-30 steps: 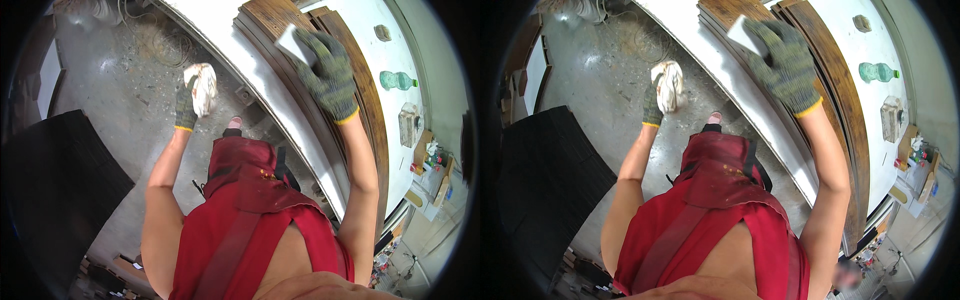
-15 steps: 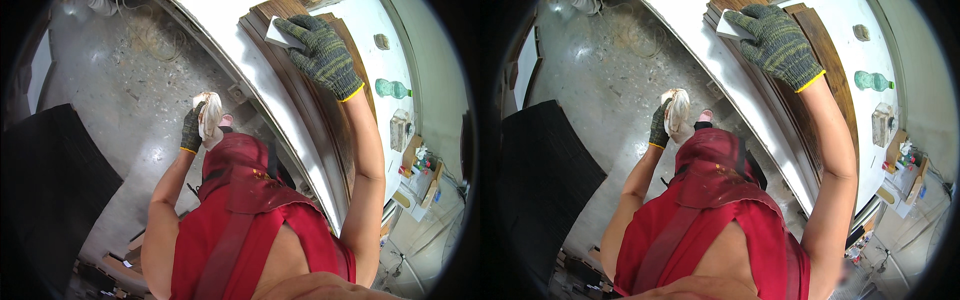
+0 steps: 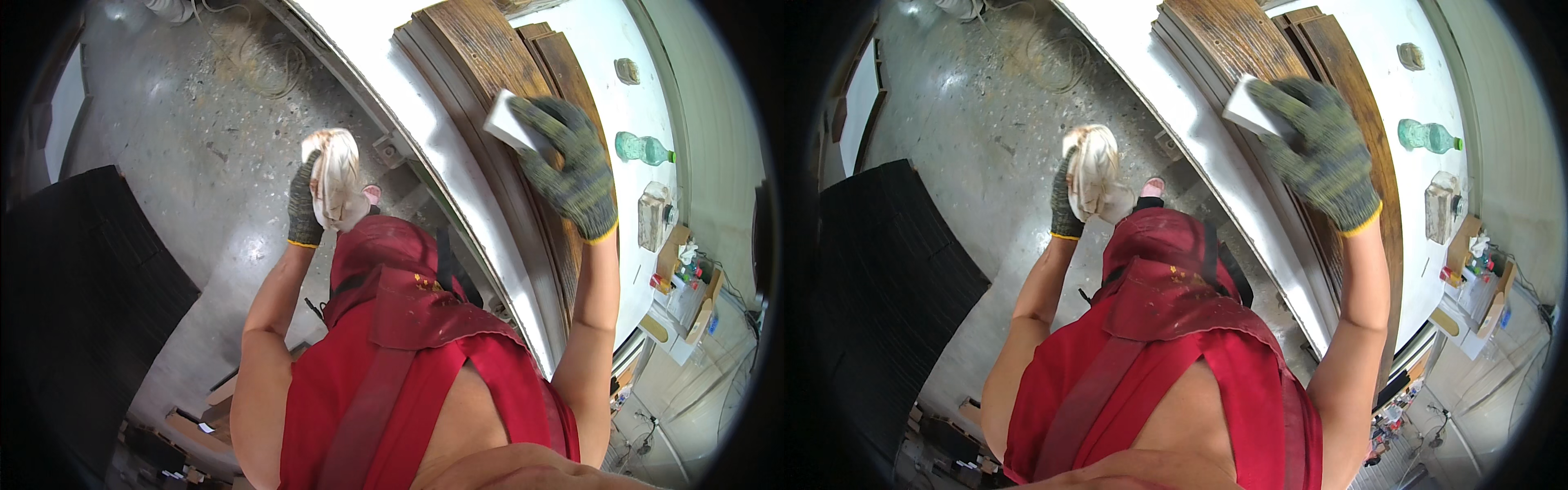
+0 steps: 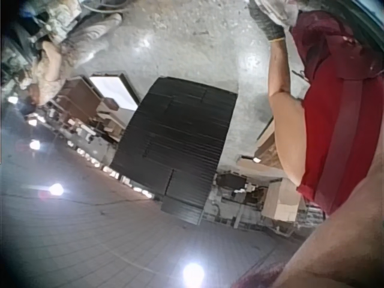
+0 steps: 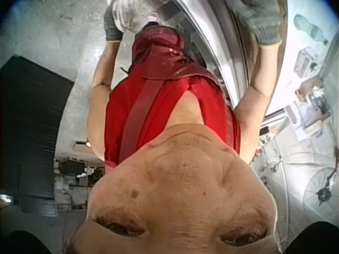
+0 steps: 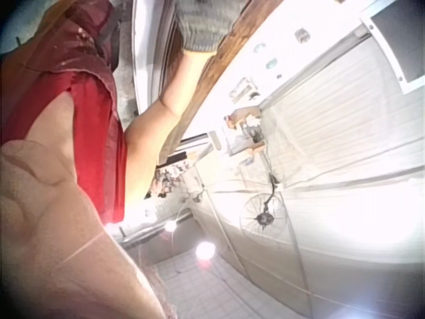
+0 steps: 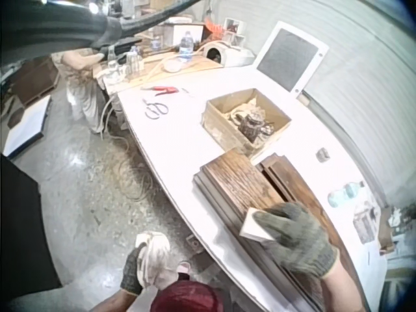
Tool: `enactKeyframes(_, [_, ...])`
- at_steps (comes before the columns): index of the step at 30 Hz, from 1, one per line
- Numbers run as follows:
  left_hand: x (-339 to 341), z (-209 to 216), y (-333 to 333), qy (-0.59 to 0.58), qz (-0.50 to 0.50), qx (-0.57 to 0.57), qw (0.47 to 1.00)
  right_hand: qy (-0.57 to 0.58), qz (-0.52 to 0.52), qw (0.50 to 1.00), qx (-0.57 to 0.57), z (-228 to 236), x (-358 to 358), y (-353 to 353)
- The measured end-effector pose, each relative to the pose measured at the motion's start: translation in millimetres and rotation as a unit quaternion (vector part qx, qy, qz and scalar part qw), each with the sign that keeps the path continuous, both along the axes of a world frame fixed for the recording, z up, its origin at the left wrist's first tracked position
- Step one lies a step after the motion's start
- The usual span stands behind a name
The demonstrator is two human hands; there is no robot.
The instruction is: The person polishes several wooden slats by hand using a white sponge and a cloth, then applies a substance from a container to the edge of a slat using a small tool.
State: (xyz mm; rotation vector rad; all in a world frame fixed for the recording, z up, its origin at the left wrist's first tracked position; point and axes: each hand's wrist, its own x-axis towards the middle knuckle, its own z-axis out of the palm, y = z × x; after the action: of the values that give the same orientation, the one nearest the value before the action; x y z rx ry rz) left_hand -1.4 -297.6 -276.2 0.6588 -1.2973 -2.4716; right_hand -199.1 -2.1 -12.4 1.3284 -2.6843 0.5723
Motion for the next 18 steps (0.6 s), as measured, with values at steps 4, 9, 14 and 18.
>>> enactKeyframes(4, [-49.0, 116.1, 9.0, 0.041, -0.026, -0.281, 0.958, -0.205, -0.157, 0.933, -0.251, -19.6, 31.6, 57.9])
enactKeyframes(9, [-145.3, 154.7, 138.2, 0.424, -0.224, -0.3, 0.825, -0.167, -0.413, 0.806, -0.39, -53.5, 72.5, 130.9])
enactKeyframes(14, [-172.8, 183.1, 225.0, 0.395, -0.31, -0.661, 0.558, -0.114, -0.474, 0.76, -0.43, -100.9, 109.4, 196.6])
enactKeyframes(18, [-185.8, 150.0, 177.2, 0.423, -0.207, -0.588, 0.658, -0.13, -0.492, 0.737, -0.444, -96.4, 121.7, 203.9])
